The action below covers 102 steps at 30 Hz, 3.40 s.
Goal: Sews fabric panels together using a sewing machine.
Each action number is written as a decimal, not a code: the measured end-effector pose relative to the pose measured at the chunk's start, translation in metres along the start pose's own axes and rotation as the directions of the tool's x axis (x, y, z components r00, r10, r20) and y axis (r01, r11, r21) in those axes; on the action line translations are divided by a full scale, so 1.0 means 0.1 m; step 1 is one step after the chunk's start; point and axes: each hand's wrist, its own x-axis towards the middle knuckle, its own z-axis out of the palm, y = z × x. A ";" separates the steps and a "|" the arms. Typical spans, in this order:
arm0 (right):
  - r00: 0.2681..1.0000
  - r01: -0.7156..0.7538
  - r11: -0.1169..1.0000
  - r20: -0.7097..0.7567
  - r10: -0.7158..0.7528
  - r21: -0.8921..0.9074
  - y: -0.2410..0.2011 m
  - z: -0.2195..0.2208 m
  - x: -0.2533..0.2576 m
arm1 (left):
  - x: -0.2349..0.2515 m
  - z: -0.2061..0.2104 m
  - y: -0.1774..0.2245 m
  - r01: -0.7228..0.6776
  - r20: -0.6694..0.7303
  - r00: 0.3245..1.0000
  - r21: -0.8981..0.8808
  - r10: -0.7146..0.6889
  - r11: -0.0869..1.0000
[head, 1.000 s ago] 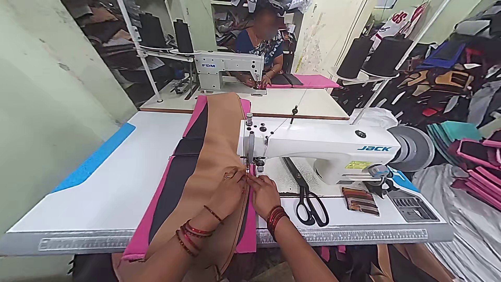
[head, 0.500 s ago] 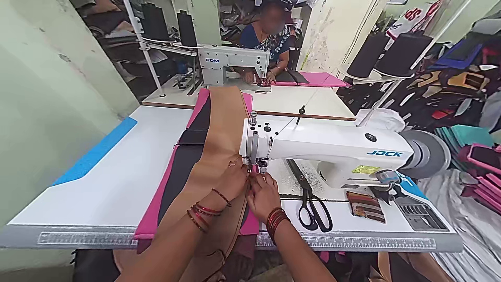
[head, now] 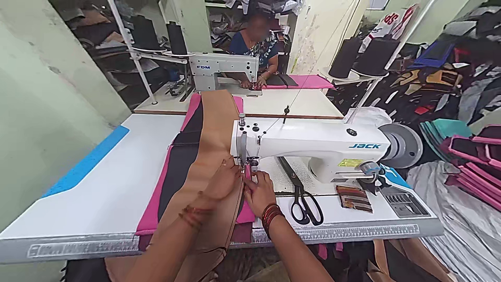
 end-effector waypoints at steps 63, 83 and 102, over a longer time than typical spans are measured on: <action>0.947 0.076 0.973 -0.321 -0.003 0.217 -0.01 -0.17 -0.71 | -1.12 0.40 0.35 -0.177 -0.377 0.906 0.079 0.194 0.981; 0.977 0.174 0.960 -0.080 -0.196 -0.217 -0.22 0.15 -0.30 | -1.03 0.45 0.37 -0.118 -0.387 0.902 0.210 0.193 0.971; 0.959 0.148 0.975 -0.217 -0.183 -0.167 -0.12 0.24 -0.10 | -0.72 0.17 0.47 0.031 -0.014 0.999 0.125 -0.029 0.992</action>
